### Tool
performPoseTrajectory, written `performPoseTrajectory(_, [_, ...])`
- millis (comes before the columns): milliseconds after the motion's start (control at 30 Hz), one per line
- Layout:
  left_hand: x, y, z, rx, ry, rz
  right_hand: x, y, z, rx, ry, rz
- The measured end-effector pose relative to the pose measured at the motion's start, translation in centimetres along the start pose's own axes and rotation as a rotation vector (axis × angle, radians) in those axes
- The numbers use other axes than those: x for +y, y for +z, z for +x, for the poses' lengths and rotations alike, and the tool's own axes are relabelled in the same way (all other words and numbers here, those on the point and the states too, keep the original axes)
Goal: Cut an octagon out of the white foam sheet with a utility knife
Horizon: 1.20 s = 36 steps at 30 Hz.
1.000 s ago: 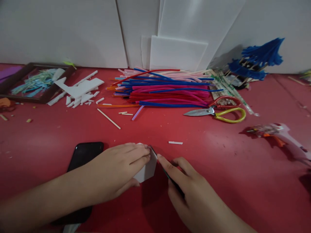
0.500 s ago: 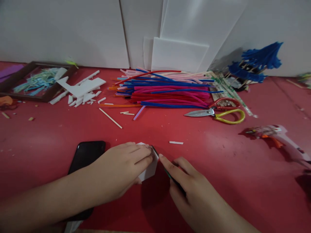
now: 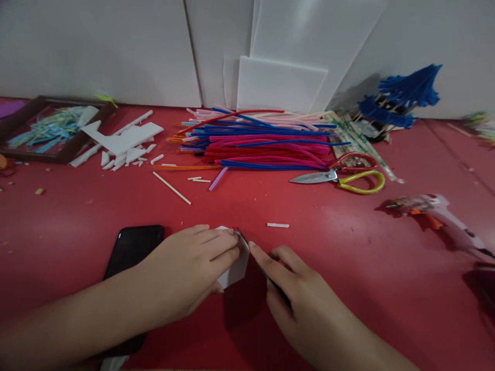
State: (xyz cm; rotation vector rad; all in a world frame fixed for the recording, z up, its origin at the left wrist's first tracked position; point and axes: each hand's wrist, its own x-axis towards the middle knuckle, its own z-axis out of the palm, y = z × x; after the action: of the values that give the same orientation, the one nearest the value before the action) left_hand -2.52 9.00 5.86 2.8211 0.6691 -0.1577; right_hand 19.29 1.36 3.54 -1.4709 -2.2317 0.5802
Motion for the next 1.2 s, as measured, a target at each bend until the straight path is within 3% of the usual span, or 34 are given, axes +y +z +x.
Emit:
performPoseTrajectory(200, [0.1,-0.2,-0.2,-0.055,-0.010,0.019,0.2,0.1,-0.2,-0.020,0.005,-0.007])
performPoseTrajectory(400, [0.0,-0.1,-0.2,-0.015,-0.022,0.009,0.4,0.4,-0.2,-0.009,0.017,-0.009])
performPoseTrajectory(667, [0.1,-0.8,0.3,-0.074,-0.032,-0.012,0.3,0.4,0.1,-0.017,0.004,-0.038])
performPoseTrajectory(1200, [0.1,-1.1,0.1,-0.063,-0.052,-0.053,0.5,0.0,-0.5,-0.055,0.003,-0.030])
